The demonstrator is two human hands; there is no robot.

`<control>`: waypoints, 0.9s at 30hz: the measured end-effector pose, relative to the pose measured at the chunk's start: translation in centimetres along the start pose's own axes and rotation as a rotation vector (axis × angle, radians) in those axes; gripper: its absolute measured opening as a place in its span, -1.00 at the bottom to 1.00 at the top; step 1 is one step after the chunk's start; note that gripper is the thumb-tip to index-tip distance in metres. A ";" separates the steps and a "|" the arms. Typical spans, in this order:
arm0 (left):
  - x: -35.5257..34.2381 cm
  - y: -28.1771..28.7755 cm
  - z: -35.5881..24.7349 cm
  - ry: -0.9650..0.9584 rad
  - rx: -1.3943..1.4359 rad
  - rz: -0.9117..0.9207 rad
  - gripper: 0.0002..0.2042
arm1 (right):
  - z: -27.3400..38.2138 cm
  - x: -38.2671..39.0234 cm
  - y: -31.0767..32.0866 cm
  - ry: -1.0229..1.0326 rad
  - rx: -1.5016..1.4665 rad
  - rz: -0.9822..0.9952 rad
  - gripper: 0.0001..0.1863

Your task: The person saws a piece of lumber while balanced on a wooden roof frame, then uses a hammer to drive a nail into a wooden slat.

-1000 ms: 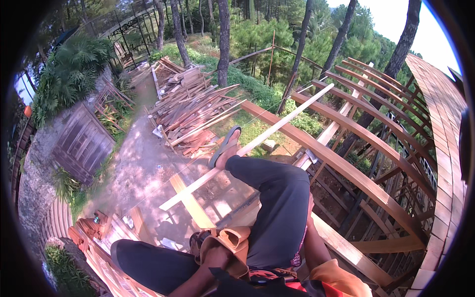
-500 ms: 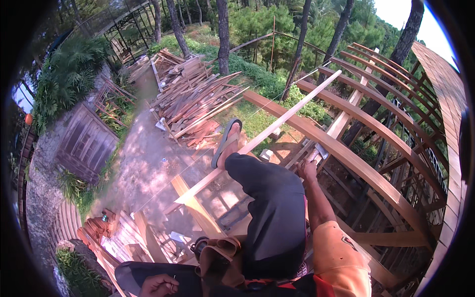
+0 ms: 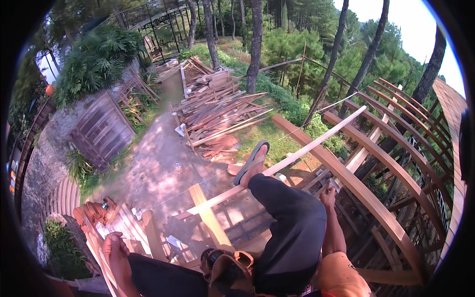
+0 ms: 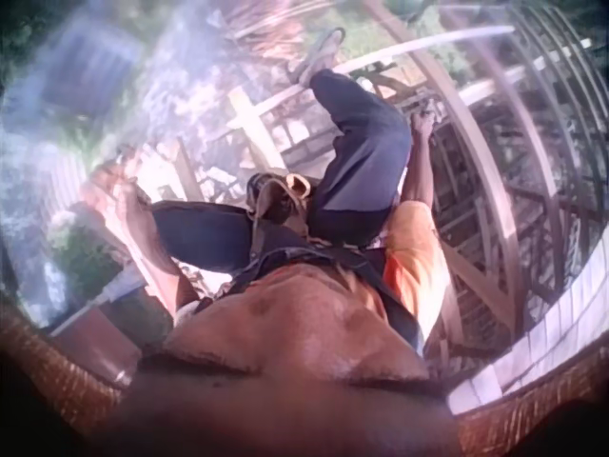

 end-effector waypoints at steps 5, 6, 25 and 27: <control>-2.5 -7.4 -0.4 -0.149 -0.141 0.136 -0.76 | -1.9 7.2 4.8 0.187 -0.567 -0.048 -0.18; -3.0 -8.7 -1.8 -0.216 -0.202 0.248 -0.75 | 0.6 11.8 5.7 0.160 -0.558 -0.083 -0.25; -7.9 -18.9 6.3 -0.467 -0.555 0.419 -0.79 | -7.4 20.6 9.1 0.167 0.052 -0.093 -0.46; -8.8 -20.5 8.8 -0.428 -0.584 0.476 -0.78 | -9.5 20.4 8.8 0.077 0.063 -0.090 -0.36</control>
Point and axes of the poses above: each hand's wrist, its own x-axis away from the middle knuckle, its own y-axis out of the back of the hand, z = x × y, the point moved 3 cm from there along -x, towards the middle knuckle, and after that the axes turned 6 degrees about -z, right-handed, at the moved point
